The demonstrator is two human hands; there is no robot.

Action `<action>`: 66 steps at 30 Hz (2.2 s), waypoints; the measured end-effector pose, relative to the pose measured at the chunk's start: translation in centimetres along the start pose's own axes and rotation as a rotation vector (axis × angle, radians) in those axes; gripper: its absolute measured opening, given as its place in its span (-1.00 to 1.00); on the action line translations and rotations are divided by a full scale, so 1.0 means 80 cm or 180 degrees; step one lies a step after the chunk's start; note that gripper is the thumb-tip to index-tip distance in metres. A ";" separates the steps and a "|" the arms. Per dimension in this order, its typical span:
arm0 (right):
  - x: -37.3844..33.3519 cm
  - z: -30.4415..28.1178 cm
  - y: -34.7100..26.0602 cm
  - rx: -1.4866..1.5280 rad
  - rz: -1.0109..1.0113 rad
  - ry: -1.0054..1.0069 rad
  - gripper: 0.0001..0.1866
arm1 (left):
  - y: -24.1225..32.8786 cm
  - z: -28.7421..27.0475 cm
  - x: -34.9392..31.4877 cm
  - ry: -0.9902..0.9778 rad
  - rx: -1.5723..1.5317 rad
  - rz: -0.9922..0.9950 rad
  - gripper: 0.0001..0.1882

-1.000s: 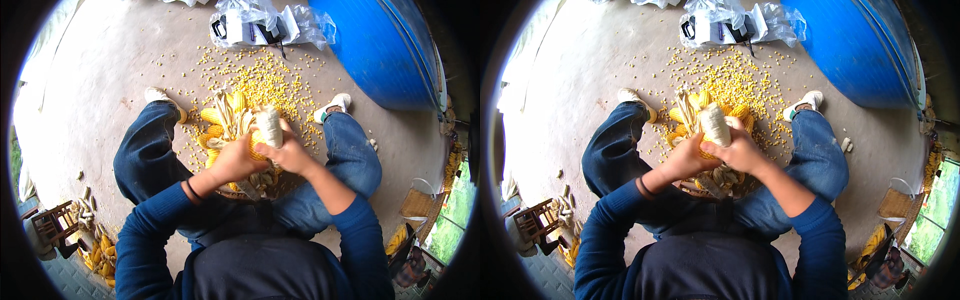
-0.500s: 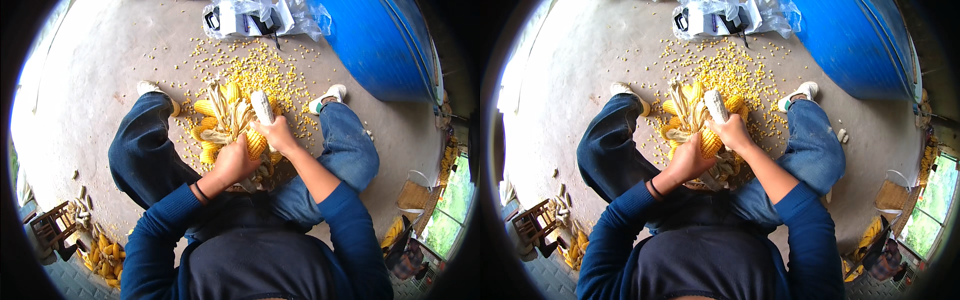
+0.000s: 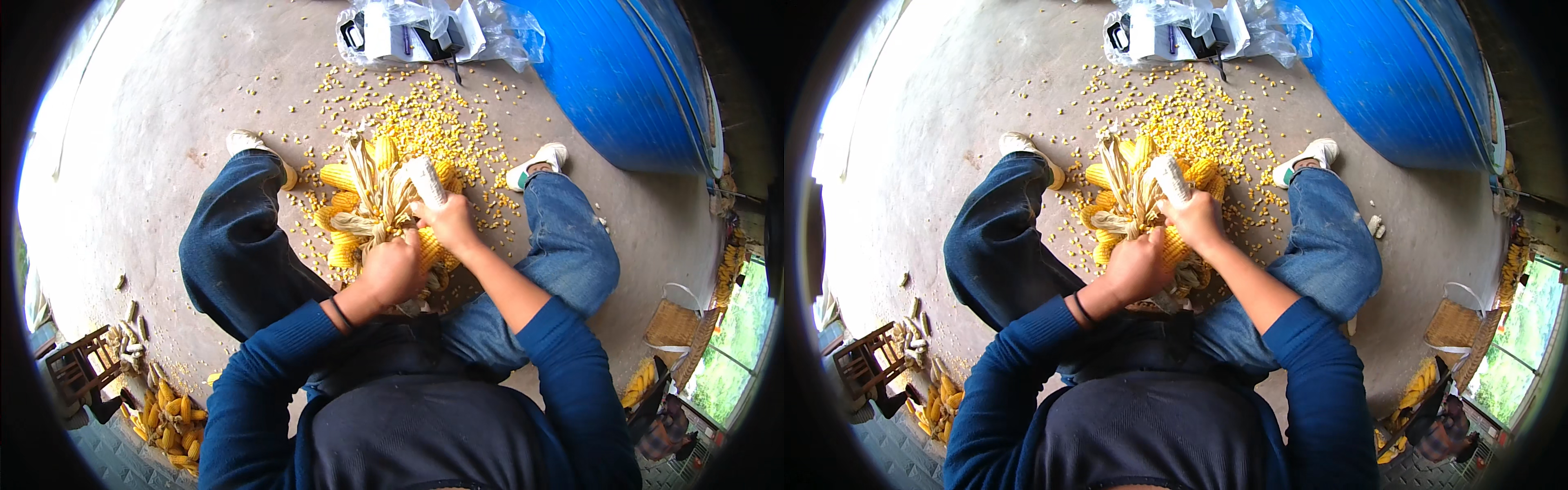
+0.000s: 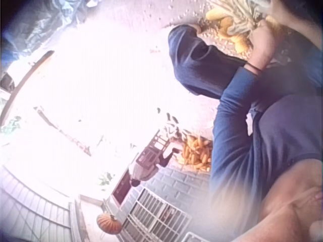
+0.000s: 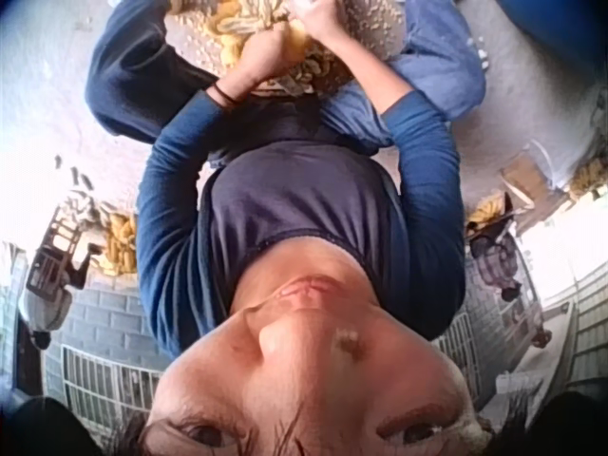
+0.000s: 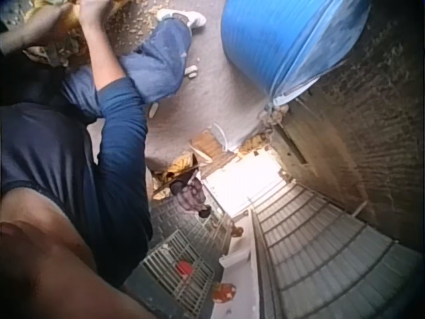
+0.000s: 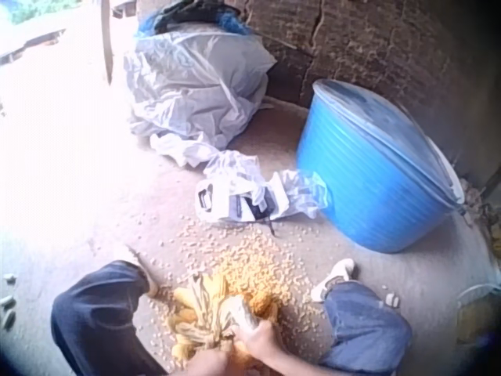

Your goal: The person sits on a concrete floor and shucks dried corn cobs by hand, removing kernels that fall onto the ground. They handle multiple cobs one at a time, rotating them to strip kernels and occasionally adjusting their grip.

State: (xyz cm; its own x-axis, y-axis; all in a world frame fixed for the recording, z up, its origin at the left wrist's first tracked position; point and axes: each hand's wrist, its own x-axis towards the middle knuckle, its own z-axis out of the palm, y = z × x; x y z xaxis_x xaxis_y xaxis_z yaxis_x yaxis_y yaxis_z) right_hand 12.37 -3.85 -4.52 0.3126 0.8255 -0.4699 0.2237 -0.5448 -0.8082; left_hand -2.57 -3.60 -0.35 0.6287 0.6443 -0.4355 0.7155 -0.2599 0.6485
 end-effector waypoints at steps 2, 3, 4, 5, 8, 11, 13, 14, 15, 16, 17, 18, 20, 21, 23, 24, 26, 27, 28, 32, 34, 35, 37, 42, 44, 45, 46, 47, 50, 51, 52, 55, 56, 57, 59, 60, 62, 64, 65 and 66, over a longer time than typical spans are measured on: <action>-0.002 -0.027 -0.021 0.0406 -0.0026 -0.0787 -0.78 | -0.003 -0.001 0.004 0.0086 -0.0173 0.0019 -0.38; -0.012 -0.039 -0.035 0.0722 -0.0287 -0.1142 -0.76 | -0.008 -0.013 0.006 0.0192 -0.0618 0.0175 -0.47; -0.013 -0.050 -0.040 0.0607 -0.0534 -0.1587 -0.74 | -0.017 -0.034 0.011 -0.0475 -0.1766 -0.0052 -0.52; -0.026 -0.060 -0.059 0.0284 -0.1039 -0.1649 -0.72 | -0.016 -0.056 0.012 -0.1190 -0.2923 -0.0271 -0.58; -0.048 -0.046 -0.068 -0.0596 -0.2079 -0.0435 -0.76 | -0.014 -0.062 0.009 -0.1436 -0.3617 -0.0295 -0.60; -0.036 -0.010 -0.023 -0.0843 -0.1744 0.0334 -0.82 | -0.015 -0.022 0.005 -0.0969 -0.2633 -0.0378 -0.54; -0.021 -0.002 -0.018 -0.0768 -0.0661 0.0351 -0.75 | 0.001 -0.006 0.000 -0.0221 -0.0154 -0.0004 -0.48; -0.012 -0.003 -0.017 -0.0761 -0.0749 0.0325 -0.75 | 0.000 -0.007 0.008 -0.0304 -0.0407 -0.0184 -0.44; -0.008 -0.005 -0.017 -0.0755 -0.0837 0.0300 -0.74 | -0.001 -0.010 0.011 -0.0338 -0.0754 -0.0140 -0.44; -0.010 -0.016 -0.015 -0.0495 -0.0748 0.0018 -0.74 | -0.003 -0.013 0.012 -0.0371 -0.1103 -0.0095 -0.44; -0.018 -0.029 -0.035 -0.0240 -0.0655 -0.0318 -0.73 | -0.009 -0.017 0.010 -0.0382 -0.1473 -0.0093 -0.45; -0.023 -0.047 -0.055 -0.0064 -0.0832 -0.0787 -0.72 | -0.013 -0.029 0.016 -0.0691 -0.2026 -0.0325 -0.43; -0.027 -0.062 -0.063 -0.0316 -0.1342 -0.1190 -0.70 | -0.019 -0.048 0.018 -0.1305 -0.3080 -0.0344 -0.41; -0.039 -0.064 -0.079 -0.0631 -0.1905 -0.0999 -0.70 | -0.014 -0.059 0.015 -0.1542 -0.3589 -0.0494 -0.40; -0.044 -0.037 -0.056 -0.1084 -0.2302 -0.0051 -0.73 | -0.021 -0.042 0.018 -0.1055 -0.2421 -0.0107 -0.39; -0.036 -0.024 -0.038 -0.1040 -0.1911 0.0126 -0.74 | -0.023 -0.030 0.018 -0.0818 -0.1843 0.0076 -0.39; -0.015 -0.007 -0.020 -0.0793 -0.1155 0.0568 -0.78 | -0.006 -0.014 0.014 -0.0463 -0.1065 -0.0026 -0.34; -0.008 -0.007 -0.019 -0.0997 -0.0802 0.0525 -0.76 | -0.001 -0.014 0.012 -0.0433 -0.0510 -0.0128 -0.33; -0.007 -0.009 -0.017 -0.0724 -0.0771 0.0451 -0.76 | 0.000 -0.017 0.011 -0.0368 -0.0565 -0.0058 -0.37; -0.006 -0.062 -0.047 0.0443 -0.0149 -0.1317 -0.82 | -0.014 -0.039 0.017 -0.0685 -0.1967 -0.0150 -0.51; -0.017 -0.066 -0.057 0.0315 -0.1206 -0.1472 -0.72 | -0.017 -0.056 0.020 -0.1101 -0.2836 -0.0226 -0.61; -0.024 -0.065 -0.063 -0.0129 -0.1708 -0.1340 -0.69 | -0.013 -0.058 0.021 -0.1175 -0.2805 -0.0248 -0.60; -0.032 -0.038 -0.043 -0.0643 -0.1935 -0.0356 -0.73 | -0.010 -0.059 0.021 -0.1302 -0.2725 -0.0336 -0.58; -0.020 -0.006 -0.025 -0.0713 -0.1589 0.0377 -0.80 | -0.017 -0.021 0.022 -0.0490 -0.1405 -0.0385 -0.39; -0.005 -0.003 -0.011 -0.1046 -0.0975 0.0650 -0.80 | 0.005 -0.012 0.017 -0.0286 -0.0480 -0.0354 -0.39; -0.001 -0.003 -0.008 -0.1120 -0.0898 0.0669 -0.80 | 0.006 -0.012 0.019 -0.0249 -0.0443 -0.0306 -0.39; 0.002 -0.006 -0.004 -0.0590 -0.0747 0.0593 -0.80 | 0.006 -0.015 0.020 -0.0229 -0.0587 -0.0264 -0.38; 0.003 -0.010 0.001 -0.0079 -0.0568 0.0504 -0.79 | 0.009 -0.023 0.020 -0.0233 -0.0757 -0.0230 -0.38; -0.005 -0.063 -0.060 0.1277 0.0185 -0.0573 -0.73 | -0.011 -0.030 0.018 -0.0676 -0.2570 -0.0221 -0.48; -0.013 -0.078 -0.073 0.1631 0.0170 -0.0681 -0.72 | -0.012 -0.033 0.016 -0.0892 -0.3548 -0.0142 -0.51; -0.016 -0.091 -0.082 0.1488 -0.0019 -0.0789 -0.73 | -0.012 -0.042 0.012 -0.0999 -0.3691 -0.0161 -0.47; -0.028 -0.115 -0.105 0.1231 -0.0146 -0.1116 -0.72 | 0.005 -0.069 0.003 -0.1274 -0.4080 -0.0024 -0.39; -0.029 -0.117 -0.109 0.1245 -0.0103 -0.1257 -0.72 | 0.010 -0.073 0.002 -0.1283 -0.4199 0.0124 -0.40; -0.031 -0.119 -0.112 0.1258 -0.0062 -0.1398 -0.73 | 0.016 -0.078 0.001 -0.1292 -0.4316 0.0272 -0.41; -0.037 -0.116 -0.122 0.1355 0.0012 -0.1212 -0.75 | 0.030 -0.091 0.006 -0.1200 -0.3791 0.0360 -0.35; -0.038 -0.116 -0.125 0.1213 -0.0043 -0.1094 -0.75 | 0.036 -0.094 0.010 -0.1147 -0.3434 0.0294 -0.33; -0.037 -0.116 -0.130 0.0851 -0.0242 -0.0970 -0.74 | 0.043 -0.091 0.020 -0.0673 -0.2630 0.0607 -0.29; -0.033 -0.110 -0.136 0.0358 -0.0648 -0.0604 -0.78 | 0.049 -0.096 0.032 -0.0117 -0.1651 0.0510 -0.31; -0.034 -0.107 -0.140 0.0272 -0.0710 -0.0506 -0.79 | 0.051 -0.099 0.038 0.0136 -0.1158 0.0457 -0.31; -0.032 -0.102 -0.138 0.0368 -0.0926 -0.0313 -0.80 | 0.049 -0.098 0.043 0.0137 -0.1227 0.0680 -0.40</action>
State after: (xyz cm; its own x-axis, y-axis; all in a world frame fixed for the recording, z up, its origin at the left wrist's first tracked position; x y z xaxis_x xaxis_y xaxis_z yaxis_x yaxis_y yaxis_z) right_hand 16.62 -1.10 8.50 0.1591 0.9574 -0.2408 0.1826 -0.2682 -0.9459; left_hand 0.00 3.20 5.59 0.7311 0.6367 -0.2454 0.3999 -0.1084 0.9101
